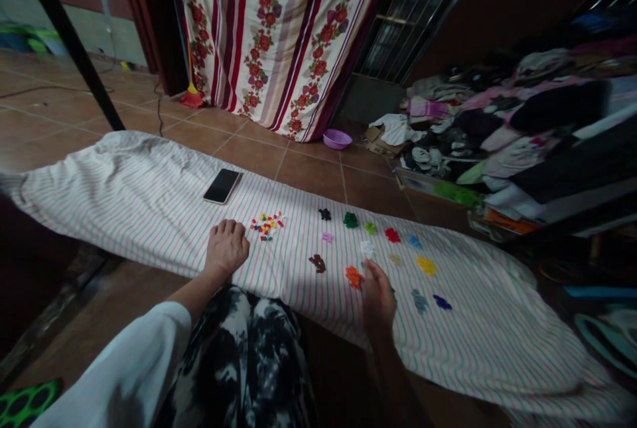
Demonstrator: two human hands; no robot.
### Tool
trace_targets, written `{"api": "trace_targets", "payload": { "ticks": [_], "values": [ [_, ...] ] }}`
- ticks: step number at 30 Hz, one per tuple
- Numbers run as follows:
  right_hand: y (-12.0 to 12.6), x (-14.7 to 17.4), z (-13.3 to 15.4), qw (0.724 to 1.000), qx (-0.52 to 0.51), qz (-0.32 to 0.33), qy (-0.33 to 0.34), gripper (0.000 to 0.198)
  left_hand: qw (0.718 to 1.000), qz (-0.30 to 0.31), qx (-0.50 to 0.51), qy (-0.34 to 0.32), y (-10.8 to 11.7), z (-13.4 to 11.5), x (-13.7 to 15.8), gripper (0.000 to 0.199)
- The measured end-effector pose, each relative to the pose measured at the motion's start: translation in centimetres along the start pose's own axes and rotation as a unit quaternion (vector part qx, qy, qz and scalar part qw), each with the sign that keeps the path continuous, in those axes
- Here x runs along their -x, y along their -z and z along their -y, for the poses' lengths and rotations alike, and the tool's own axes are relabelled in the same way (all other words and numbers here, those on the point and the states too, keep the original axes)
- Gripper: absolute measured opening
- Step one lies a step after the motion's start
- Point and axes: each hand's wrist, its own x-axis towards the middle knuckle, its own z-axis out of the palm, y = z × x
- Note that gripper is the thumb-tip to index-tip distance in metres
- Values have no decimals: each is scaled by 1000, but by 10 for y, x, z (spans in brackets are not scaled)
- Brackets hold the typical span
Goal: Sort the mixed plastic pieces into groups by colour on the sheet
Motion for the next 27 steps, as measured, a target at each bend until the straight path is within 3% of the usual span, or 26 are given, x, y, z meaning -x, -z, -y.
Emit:
{"api": "trace_targets", "payload": {
  "ticks": [4, 9, 12, 16, 21, 27],
  "values": [
    [-18, -3, 31, 980, 55, 56, 182, 33, 1000, 2, 17, 9, -1, 0, 0, 21],
    [-91, 4, 89, 947, 0, 145, 286, 23, 1000, 4, 21, 16, 1, 0, -2, 20],
    [-134, 15, 112, 940, -16, 172, 294, 23, 999, 3, 27, 17, 1, 0, -2, 20],
    [-170, 21, 127, 939, 1, 178, 295, 24, 999, 1, 33, 16, 1, 0, -1, 19],
    [-196, 8, 139, 941, 45, 174, 285, 24, 999, -8, 40, 16, 0, 0, -1, 19],
    [-210, 5, 154, 932, 109, 225, 261, 20, 999, -14, 49, 13, -1, 0, -1, 19]
  ]
}}
